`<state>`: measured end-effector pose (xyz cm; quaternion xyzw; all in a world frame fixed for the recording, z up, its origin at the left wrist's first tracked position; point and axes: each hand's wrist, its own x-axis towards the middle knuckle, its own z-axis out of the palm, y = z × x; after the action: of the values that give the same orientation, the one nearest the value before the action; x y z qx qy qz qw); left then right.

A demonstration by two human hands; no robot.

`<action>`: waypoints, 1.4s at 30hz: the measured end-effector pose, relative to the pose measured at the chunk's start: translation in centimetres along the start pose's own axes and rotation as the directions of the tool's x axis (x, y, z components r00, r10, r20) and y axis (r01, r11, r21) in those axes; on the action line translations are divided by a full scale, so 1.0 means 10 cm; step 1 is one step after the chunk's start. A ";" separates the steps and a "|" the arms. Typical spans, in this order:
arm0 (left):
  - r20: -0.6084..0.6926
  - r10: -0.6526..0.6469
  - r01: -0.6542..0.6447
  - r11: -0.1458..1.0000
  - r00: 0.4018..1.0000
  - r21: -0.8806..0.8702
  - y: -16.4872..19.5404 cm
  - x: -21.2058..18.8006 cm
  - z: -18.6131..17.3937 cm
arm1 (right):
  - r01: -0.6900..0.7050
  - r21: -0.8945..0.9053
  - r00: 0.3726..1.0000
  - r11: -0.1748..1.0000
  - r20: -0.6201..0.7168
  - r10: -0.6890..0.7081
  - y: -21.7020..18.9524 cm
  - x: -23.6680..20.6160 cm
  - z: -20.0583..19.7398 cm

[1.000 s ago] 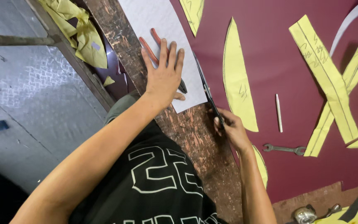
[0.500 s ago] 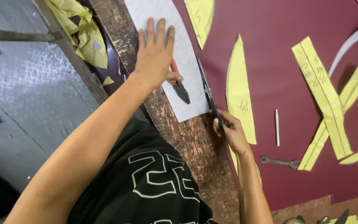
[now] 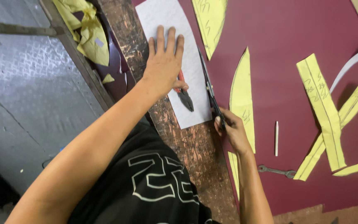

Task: The person traces around yellow paper pattern pieces with a white marker onto maroon vinyl on the work table, then cuts white paper strips and pattern pieces with scissors. They reposition the patterns and vinyl between cuts and occasionally move pliers and a wrench aside while working.

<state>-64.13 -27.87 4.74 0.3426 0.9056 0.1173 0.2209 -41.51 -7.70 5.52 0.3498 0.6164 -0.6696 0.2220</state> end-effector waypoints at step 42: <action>-0.156 -0.096 0.106 0.993 0.983 0.055 -0.14 0.32 -0.10 | 0.026 -0.136 0.991 0.990 0.137 -0.007 -0.83 0.57 -0.09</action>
<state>-67.53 -26.82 4.09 0.2927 0.9394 0.1034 0.1453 -51.13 -4.87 6.84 0.2822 0.6473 -0.6496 0.2816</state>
